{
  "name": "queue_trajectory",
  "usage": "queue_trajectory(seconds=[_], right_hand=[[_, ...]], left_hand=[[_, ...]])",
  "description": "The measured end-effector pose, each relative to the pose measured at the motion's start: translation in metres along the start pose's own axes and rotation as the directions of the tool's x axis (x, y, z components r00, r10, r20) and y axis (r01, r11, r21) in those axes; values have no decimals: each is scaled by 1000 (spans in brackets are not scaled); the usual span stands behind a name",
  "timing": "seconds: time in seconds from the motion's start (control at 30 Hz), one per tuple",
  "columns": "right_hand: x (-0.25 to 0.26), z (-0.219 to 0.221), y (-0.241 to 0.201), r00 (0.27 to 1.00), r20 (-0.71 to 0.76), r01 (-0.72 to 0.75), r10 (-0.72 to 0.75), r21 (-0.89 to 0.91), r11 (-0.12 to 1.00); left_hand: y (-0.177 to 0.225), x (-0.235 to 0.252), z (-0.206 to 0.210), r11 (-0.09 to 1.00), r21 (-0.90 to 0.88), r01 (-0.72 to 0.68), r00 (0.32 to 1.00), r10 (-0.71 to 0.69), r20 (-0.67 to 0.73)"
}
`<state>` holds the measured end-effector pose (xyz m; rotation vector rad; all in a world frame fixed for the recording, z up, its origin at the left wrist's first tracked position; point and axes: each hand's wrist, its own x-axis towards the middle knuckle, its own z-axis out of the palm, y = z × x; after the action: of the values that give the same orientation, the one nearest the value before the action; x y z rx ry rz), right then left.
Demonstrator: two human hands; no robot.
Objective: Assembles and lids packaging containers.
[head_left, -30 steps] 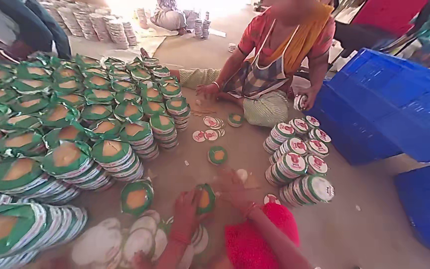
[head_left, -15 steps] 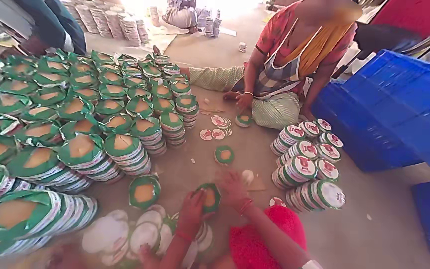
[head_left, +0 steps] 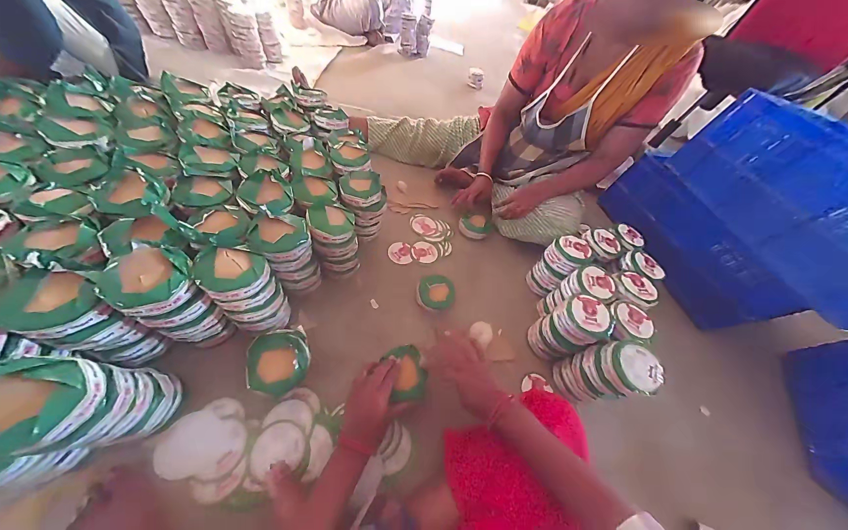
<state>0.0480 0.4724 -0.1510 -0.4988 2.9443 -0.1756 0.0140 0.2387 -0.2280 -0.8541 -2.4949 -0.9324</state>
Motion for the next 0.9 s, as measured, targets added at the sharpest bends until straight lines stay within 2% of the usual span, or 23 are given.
queue_trajectory(seconds=[0.1,0.17,0.23,0.3,0.4,0.5,0.6,0.73,0.83,0.9], right_hand=[[-9,-2,-7,999,-19,30,-29,46,998],[-15,2,-13,993,-118,40,-27,108,993],[-22,1,-22,997,-81,18,-12,84,996],[-26,0,-34,1000,14,23,-24,42,999],[-25,6,-48,996,-62,73,-71,23,997],[-21,8,-64,992,-88,84,-86,-21,996],[-10,9,-77,971,-185,145,-153,-55,988],[7,13,-81,948,-249,159,-196,-160,974],[20,6,-84,953,-253,157,-166,-57,986],[28,-1,-80,973,-198,111,-115,-29,993]], left_hand=[[-6,6,-7,998,-65,-14,999,17,51],[-13,12,-21,994,-109,-30,981,50,186],[-19,22,-38,989,-148,-19,941,67,330],[-22,33,-52,985,-165,49,900,28,435],[-18,47,-61,969,-127,213,823,-107,558],[-17,49,-58,958,-131,255,822,-144,551],[-21,42,-52,956,-197,218,890,-111,443],[-26,38,-44,951,-241,196,928,-100,359],[-30,37,-44,957,-220,187,946,-115,302],[-30,37,-48,947,-189,261,916,-181,357]])
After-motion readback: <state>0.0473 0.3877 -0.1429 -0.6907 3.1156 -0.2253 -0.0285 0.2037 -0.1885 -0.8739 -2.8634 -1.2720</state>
